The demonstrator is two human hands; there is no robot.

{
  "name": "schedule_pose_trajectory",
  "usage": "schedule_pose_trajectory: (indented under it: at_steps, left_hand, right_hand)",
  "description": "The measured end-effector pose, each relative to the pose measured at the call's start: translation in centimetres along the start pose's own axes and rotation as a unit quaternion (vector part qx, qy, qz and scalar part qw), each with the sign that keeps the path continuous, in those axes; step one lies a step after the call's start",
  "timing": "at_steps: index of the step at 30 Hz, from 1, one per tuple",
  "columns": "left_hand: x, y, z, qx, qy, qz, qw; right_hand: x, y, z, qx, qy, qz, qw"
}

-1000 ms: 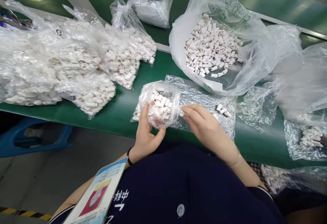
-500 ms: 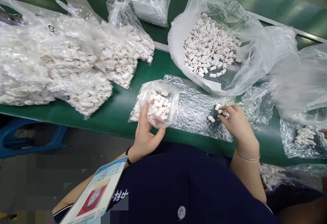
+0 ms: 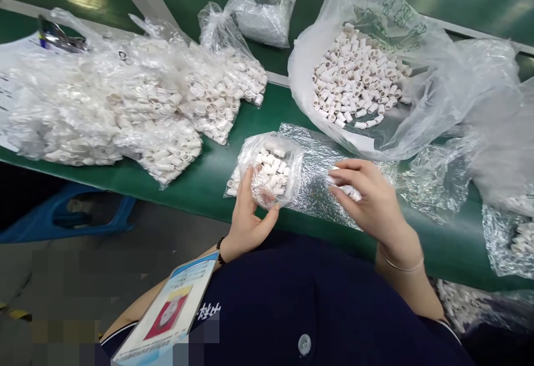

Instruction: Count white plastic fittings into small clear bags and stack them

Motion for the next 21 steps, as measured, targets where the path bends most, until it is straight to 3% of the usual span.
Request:
schedule_pose_trajectory:
  at_steps: [2, 5, 8, 12, 15, 17, 21]
  left_hand:
    - [0.2, 0.1, 0.0, 0.003, -0.001, 0.003, 1.000]
    - [0.5, -0.1, -0.2, 0.007, 0.002, -0.001, 1.000]
    - [0.6, -0.4, -0.4, 0.009, 0.010, -0.009, 1.000]
    - [0.2, -0.5, -0.2, 0.007, 0.008, -0.023, 1.000]
    - [-0.1, -0.2, 0.1, 0.005, -0.009, -0.011, 1.000]
    - [-0.1, 0.0, 0.2, 0.014, -0.016, -0.007, 1.000]
    - [0.0, -0.1, 0.1, 0.027, -0.012, -0.006, 1.000]
  right_hand:
    - [-0.6, -2.2, 1.2, 0.065, 0.017, 0.019, 0.998]
    - [-0.2, -2.1, 1.8, 0.052, 0.053, -0.006, 0.997]
    - [1.1, 1.3, 0.8, -0.023, 0.066, -0.070, 0.995]
    - [1.0, 7.1, -1.8, -0.112, -0.046, -0.176, 0.977]
    - [0.0, 9.6, -3.5, -0.162, -0.095, -0.180, 0.966]
    - [-0.2, 9.7, -4.2, -0.186, -0.087, -0.154, 0.966]
    - [0.1, 7.3, -5.0, -0.172, -0.103, -0.104, 0.974]
Point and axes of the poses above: each hand's wrist, its own z-axis towards the middle knuckle, its own x-axis out of the back of the hand, y = z × x, the point moved 3 cm from there along z, towards the middle knuckle, and after that the axes turned 3 degrees about y, right-handed, at the moved point
